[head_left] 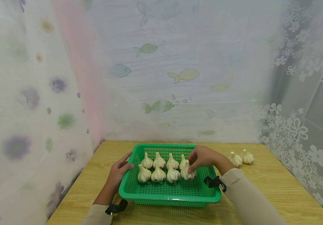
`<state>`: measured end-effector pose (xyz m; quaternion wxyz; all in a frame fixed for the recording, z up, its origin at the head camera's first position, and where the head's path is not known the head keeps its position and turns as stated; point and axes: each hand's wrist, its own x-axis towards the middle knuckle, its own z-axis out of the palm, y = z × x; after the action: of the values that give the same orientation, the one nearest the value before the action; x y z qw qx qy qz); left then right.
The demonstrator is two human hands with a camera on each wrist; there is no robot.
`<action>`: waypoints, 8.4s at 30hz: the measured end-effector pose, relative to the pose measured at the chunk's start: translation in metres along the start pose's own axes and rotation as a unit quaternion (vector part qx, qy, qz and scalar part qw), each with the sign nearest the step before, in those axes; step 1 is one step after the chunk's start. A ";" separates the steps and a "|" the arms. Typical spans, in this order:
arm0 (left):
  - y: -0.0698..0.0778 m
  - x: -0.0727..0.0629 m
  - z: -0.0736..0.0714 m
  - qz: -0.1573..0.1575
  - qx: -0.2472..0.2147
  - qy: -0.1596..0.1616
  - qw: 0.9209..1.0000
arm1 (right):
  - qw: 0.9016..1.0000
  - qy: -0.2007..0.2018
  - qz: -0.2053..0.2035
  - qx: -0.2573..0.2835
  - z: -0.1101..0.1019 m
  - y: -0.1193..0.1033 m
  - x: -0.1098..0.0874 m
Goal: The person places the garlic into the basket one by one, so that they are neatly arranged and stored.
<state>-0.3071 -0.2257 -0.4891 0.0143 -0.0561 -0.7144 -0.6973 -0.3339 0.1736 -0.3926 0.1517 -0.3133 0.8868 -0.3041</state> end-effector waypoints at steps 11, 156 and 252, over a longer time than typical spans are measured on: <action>0.001 0.000 0.001 0.006 0.011 0.004 1.000 | 0.998 0.019 0.037 -0.037 0.008 -0.001 0.004; 0.002 -0.002 0.000 -0.006 -0.015 -0.006 1.000 | 0.898 0.363 0.221 0.110 0.052 0.137 -0.078; 0.002 -0.003 0.004 0.002 -0.008 0.006 1.000 | 0.959 0.283 0.006 0.010 -0.014 0.005 -0.023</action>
<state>-0.3034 -0.2222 -0.4879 0.0195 -0.0533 -0.7086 -0.7033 -0.3250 0.1980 -0.3835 -0.1004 -0.2079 0.8922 -0.3883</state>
